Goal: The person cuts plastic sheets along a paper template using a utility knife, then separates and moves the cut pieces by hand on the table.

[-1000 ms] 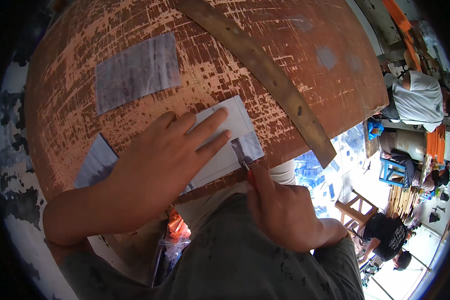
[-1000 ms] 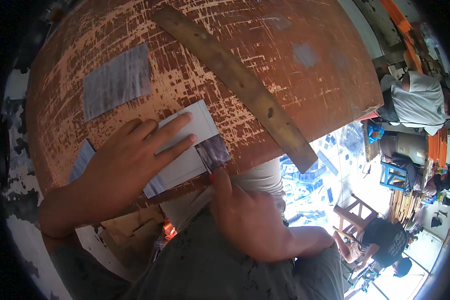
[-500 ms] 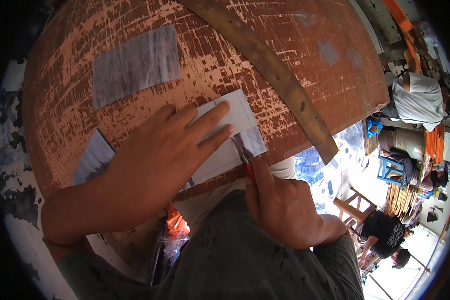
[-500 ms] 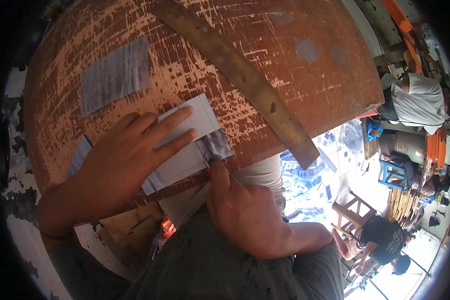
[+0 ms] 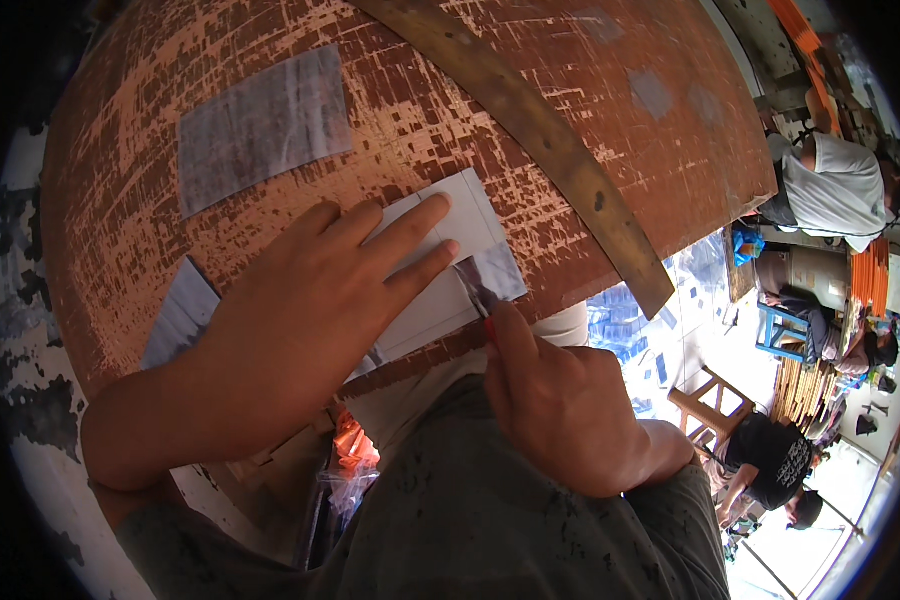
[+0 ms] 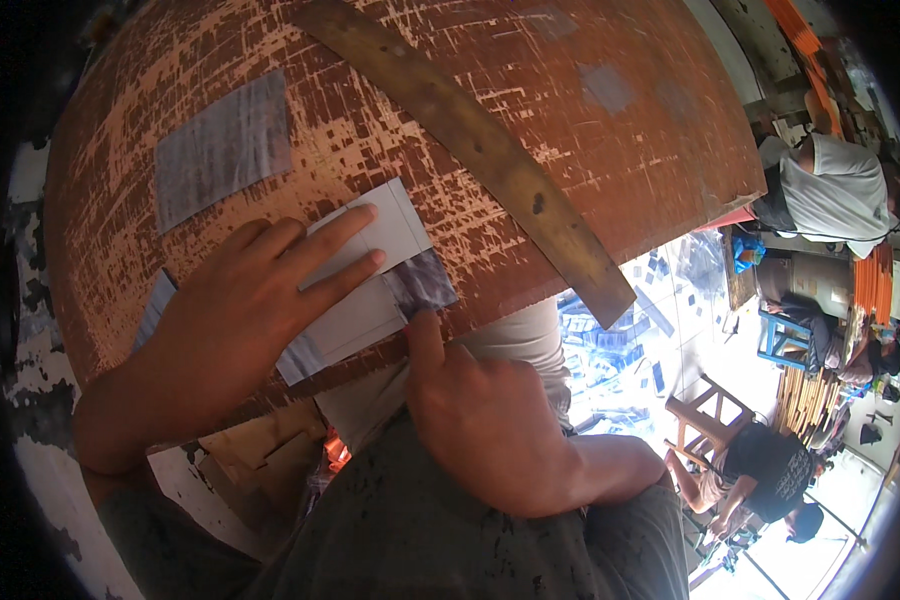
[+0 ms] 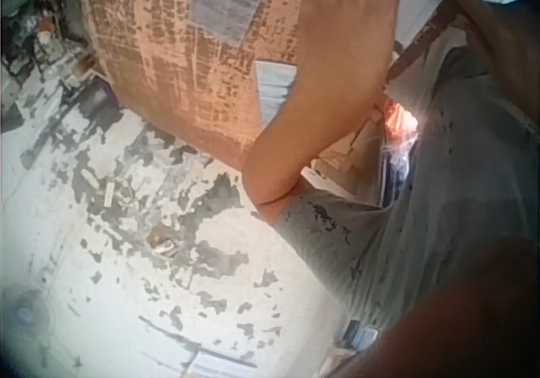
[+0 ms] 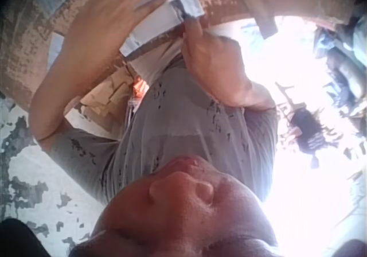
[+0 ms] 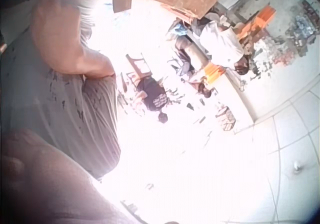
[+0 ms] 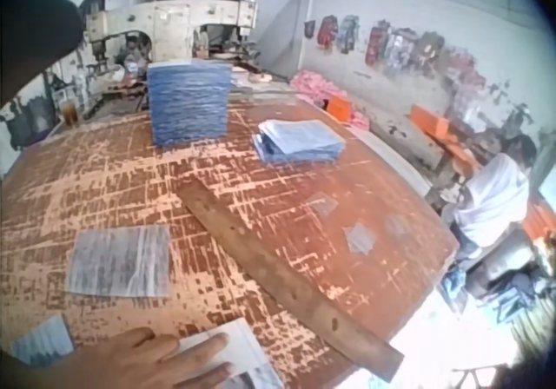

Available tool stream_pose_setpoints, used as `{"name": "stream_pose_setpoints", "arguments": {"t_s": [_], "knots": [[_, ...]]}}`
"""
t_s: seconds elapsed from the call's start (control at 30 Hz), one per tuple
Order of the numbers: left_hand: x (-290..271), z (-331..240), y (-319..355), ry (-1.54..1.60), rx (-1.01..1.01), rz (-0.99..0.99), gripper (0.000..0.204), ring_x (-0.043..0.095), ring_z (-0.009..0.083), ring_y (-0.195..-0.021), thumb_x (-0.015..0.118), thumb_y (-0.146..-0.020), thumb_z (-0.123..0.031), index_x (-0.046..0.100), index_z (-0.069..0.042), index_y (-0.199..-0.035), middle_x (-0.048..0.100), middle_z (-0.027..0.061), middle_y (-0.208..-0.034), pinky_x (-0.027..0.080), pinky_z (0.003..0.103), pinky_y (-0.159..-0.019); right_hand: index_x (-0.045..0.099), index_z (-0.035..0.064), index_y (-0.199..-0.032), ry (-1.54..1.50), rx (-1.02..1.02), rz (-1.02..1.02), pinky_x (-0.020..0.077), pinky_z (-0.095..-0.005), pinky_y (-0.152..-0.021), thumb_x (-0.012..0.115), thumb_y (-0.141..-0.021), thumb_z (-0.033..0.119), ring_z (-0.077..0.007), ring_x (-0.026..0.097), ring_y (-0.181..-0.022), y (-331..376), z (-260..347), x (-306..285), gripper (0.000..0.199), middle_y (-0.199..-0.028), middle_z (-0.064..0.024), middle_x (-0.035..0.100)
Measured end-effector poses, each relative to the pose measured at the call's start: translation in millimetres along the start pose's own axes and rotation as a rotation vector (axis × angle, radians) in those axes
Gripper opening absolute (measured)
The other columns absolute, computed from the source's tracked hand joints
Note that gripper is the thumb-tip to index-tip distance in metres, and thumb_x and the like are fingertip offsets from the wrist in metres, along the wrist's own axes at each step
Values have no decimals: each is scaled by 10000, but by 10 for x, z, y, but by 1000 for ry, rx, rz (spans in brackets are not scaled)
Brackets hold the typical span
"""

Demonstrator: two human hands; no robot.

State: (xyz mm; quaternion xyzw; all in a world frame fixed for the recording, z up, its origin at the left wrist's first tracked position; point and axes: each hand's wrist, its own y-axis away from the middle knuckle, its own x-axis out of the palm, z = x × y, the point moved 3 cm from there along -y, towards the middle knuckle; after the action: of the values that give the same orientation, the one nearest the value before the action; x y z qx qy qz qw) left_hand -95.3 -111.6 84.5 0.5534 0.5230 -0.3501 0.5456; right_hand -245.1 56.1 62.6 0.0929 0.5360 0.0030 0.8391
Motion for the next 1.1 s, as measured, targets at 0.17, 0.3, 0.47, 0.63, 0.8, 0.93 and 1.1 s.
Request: {"name": "stream_pose_setpoints", "arguments": {"t_s": [0.17, 0.3, 0.47, 0.63, 0.8, 0.93, 1.1], "knots": [[30, -5, -3, 1, 2, -17, 760, 577, 318, -1365, 651, -934, 11, 569, -102, -1681, 393, 97, -1823, 469, 467, -1251, 593, -105, -1276, 22, -23, 41, 585, -448, -480, 658, -956, 58, -339, 777, -594, -1, 28, -33, 365, -684, -151, 712], [26, -14, -8, -5, -17, -18, 758, 575, 319, -1374, 640, -931, 36, 579, -102, -1675, 393, 85, -1825, 472, 462, -1250, 593, -119, -1278, 49, -21, 61, 592, -449, -489, 651, -963, 63, -342, 781, -599, 21, 30, -29, 369, -687, -158, 718], [14, -29, -17, 13, -31, -3, 757, 571, 324, -1383, 631, -937, 52, 581, -110, -1674, 389, 74, -1828, 490, 456, -1240, 595, -135, -1319, 52, -17, 45, 588, -441, -484, 649, -981, 77, -335, 779, -592, 69, 15, 4, 403, -681, -163, 719], [31, -31, 3, -12, -44, 0, 754, 566, 325, -1399, 644, -943, 36, 583, -129, -1676, 387, 62, -1830, 501, 453, -1236, 576, -166, -1397, 39, -35, 67, 585, -436, -479, 656, -997, 91, -330, 777, -586, 122, 3, 31, 482, -681, -165, 720], [31, -23, -10, -3, -38, -10, 756, 569, 326, -1400, 653, -939, 28, 585, -135, -1674, 393, 58, -1829, 503, 454, -1239, 563, -179, -1416, 28, -19, 77, 587, -433, -482, 656, -990, 82, -326, 775, -581, 169, 8, 1, 508, -682, -160, 717], [33, -32, 1, -2, -42, -20, 752, 569, 320, -1402, 653, -939, 29, 592, -137, -1670, 401, 55, -1825, 509, 457, -1229, 643, -148, -1298, 28, -13, 80, 588, -424, -477, 664, -984, 75, -280, 769, -592, 236, 6, 16, 385, -785, -142, 721], [71, -18, 7, -32, -33, -37, 759, 586, 311, -1370, 654, -931, 44, 600, -141, -1666, 410, 51, -1825, 528, 452, -1190, 719, -97, -1117, 87, -55, 69, 573, -407, -455, 678, -982, 70, -216, 753, -627, 272, 53, -56, 219, -1004, -123, 687]]}}
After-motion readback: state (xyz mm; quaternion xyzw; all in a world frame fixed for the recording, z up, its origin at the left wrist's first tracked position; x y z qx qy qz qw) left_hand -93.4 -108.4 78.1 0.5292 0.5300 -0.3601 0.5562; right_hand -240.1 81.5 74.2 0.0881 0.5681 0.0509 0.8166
